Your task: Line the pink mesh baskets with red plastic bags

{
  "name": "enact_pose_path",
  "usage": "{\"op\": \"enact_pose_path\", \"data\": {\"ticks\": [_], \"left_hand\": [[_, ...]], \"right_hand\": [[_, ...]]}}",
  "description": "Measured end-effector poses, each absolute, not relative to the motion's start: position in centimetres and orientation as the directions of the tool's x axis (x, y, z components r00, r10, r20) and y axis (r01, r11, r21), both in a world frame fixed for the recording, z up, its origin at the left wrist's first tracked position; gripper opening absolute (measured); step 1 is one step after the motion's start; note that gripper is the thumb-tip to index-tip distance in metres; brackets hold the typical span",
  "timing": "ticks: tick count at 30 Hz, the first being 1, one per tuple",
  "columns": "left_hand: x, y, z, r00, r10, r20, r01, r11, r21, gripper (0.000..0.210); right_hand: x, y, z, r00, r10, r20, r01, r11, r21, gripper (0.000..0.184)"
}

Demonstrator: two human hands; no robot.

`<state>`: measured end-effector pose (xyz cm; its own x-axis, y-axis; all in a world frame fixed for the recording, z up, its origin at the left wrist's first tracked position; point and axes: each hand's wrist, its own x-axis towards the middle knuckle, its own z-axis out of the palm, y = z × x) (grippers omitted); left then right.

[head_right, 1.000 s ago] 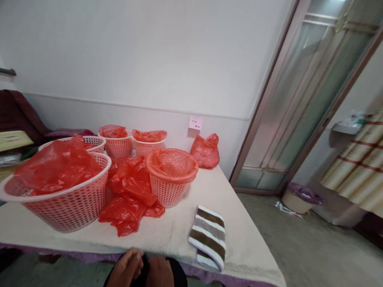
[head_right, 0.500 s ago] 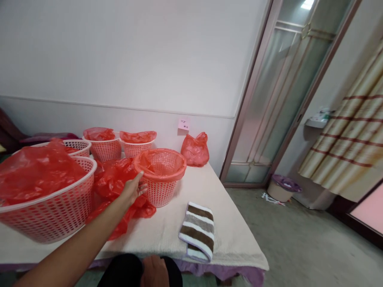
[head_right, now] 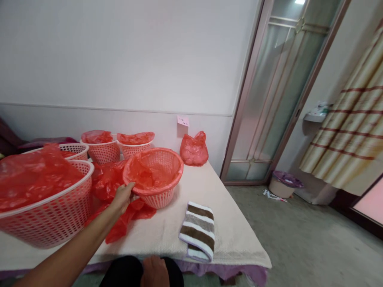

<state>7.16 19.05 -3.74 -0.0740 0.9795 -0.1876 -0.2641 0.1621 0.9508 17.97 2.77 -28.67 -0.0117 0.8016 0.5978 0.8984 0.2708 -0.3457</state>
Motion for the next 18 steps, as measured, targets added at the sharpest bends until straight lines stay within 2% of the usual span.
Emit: {"op": "enact_pose_path", "data": {"ticks": [12,18], "left_hand": [[7.2,13.0,-4.6,-0.058,0.995,-0.081,-0.455,0.046,0.889,0.017],[5.7,9.6,-3.1,0.012,0.998,-0.054,-0.501,0.053,0.864,0.035]], "right_hand": [[18.7,3.2,-30.4,-0.074,0.821,0.566,0.909,0.289,-0.301,0.037],[19.0,2.7,-29.7,-0.044,0.854,0.518,0.915,0.243,-0.323,0.035]]}}
